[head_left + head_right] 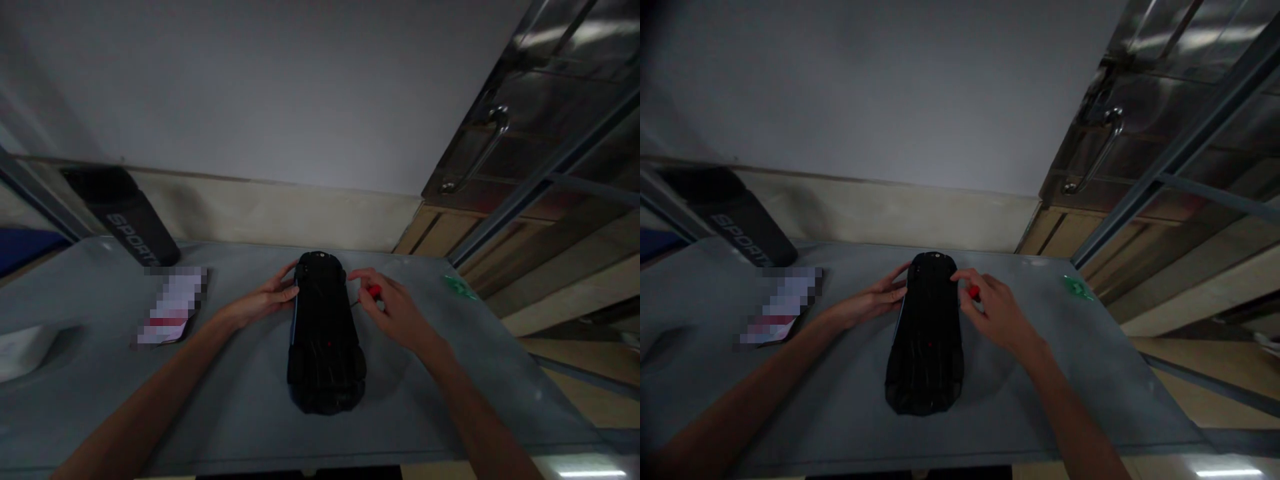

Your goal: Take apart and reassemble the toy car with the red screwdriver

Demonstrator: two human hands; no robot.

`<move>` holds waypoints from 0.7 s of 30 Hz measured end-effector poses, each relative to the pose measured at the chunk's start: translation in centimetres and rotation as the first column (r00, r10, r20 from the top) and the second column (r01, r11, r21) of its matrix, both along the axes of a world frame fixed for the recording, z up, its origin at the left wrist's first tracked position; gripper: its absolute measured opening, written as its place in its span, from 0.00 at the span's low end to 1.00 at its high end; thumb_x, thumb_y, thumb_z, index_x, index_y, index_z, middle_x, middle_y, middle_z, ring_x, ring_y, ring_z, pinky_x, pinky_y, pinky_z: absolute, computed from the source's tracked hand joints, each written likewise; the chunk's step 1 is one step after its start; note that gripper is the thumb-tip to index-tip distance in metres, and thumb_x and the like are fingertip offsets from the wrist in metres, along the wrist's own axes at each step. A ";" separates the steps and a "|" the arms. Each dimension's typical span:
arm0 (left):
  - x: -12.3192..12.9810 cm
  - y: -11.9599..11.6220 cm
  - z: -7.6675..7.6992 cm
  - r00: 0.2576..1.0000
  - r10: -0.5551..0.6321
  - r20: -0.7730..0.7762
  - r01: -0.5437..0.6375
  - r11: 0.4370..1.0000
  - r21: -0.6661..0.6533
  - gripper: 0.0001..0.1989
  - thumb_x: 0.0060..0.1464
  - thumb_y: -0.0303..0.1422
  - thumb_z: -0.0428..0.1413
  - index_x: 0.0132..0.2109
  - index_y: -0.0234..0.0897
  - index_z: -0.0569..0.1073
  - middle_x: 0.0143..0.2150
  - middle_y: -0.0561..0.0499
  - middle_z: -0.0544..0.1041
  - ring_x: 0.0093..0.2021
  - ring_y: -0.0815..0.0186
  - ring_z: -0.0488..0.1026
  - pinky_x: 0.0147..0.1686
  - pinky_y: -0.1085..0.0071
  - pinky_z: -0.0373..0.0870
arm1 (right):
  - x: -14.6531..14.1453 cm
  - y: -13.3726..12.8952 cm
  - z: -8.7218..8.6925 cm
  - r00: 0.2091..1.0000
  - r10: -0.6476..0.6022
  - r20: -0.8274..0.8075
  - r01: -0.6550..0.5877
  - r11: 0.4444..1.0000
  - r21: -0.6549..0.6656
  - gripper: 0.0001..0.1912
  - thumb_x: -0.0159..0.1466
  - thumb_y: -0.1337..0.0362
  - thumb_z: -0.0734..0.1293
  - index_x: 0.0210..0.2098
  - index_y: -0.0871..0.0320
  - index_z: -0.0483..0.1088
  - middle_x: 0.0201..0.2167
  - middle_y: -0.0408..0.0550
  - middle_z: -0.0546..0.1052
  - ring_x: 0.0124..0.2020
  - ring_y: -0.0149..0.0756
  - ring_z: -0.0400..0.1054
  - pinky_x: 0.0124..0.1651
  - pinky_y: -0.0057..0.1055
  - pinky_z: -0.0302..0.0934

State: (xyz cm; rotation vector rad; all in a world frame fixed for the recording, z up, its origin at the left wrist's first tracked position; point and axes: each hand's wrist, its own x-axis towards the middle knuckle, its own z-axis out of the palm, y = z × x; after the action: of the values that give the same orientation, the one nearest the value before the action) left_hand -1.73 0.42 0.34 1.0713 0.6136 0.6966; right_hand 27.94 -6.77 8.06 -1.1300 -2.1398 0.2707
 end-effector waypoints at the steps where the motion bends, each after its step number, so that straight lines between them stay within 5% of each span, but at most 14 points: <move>1: 0.0 0.0 0.0 1.000 0.000 0.003 0.000 1.000 0.003 0.42 0.66 0.35 0.64 0.79 0.58 0.53 0.77 0.47 0.65 0.75 0.50 0.63 0.69 0.53 0.63 | -0.2 -0.1 0.1 1.000 0.015 0.009 -0.015 1.000 -0.018 0.13 0.74 0.65 0.60 0.55 0.52 0.71 0.32 0.42 0.76 0.32 0.35 0.72 0.37 0.31 0.66; 7: 0.3 -0.1 0.2 0.996 -0.009 0.084 0.009 1.000 0.000 0.42 0.64 0.32 0.65 0.78 0.54 0.56 0.72 0.45 0.72 0.69 0.49 0.71 0.64 0.54 0.67 | -0.8 -0.1 0.2 0.995 -0.091 -0.043 0.090 0.995 -0.035 0.15 0.75 0.59 0.63 0.59 0.54 0.66 0.31 0.42 0.76 0.30 0.37 0.73 0.38 0.33 0.68; 14: 0.4 0.0 0.1 0.996 0.011 0.085 -0.010 1.000 -0.016 0.40 0.64 0.31 0.65 0.77 0.54 0.59 0.72 0.44 0.71 0.68 0.50 0.71 0.65 0.54 0.67 | -1.1 -0.5 2.3 0.945 -0.205 0.256 0.213 0.977 -0.003 0.13 0.76 0.56 0.63 0.55 0.53 0.72 0.29 0.44 0.77 0.31 0.43 0.74 0.41 0.38 0.65; 18: 0.4 0.0 0.3 0.997 0.001 0.071 0.000 1.000 -0.015 0.44 0.64 0.31 0.66 0.79 0.53 0.55 0.70 0.43 0.74 0.67 0.51 0.72 0.63 0.56 0.68 | -0.5 -0.4 4.2 0.942 -0.095 0.322 0.142 0.982 -0.125 0.14 0.75 0.62 0.61 0.58 0.55 0.69 0.35 0.46 0.78 0.37 0.41 0.74 0.43 0.36 0.63; 21: 0.4 -0.3 0.6 0.997 0.002 0.074 0.000 1.000 -0.024 0.44 0.64 0.32 0.65 0.79 0.53 0.53 0.68 0.44 0.75 0.66 0.52 0.73 0.62 0.58 0.68 | -0.1 0.2 6.2 0.935 0.046 0.353 0.052 0.963 -0.264 0.08 0.76 0.61 0.61 0.47 0.55 0.71 0.33 0.44 0.76 0.34 0.38 0.71 0.39 0.33 0.59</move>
State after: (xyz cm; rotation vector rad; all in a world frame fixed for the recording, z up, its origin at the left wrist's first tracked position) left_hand -1.33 0.16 0.98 1.0182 0.5571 0.7249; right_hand 27.85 -6.59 14.30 -1.4276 -2.4740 0.3903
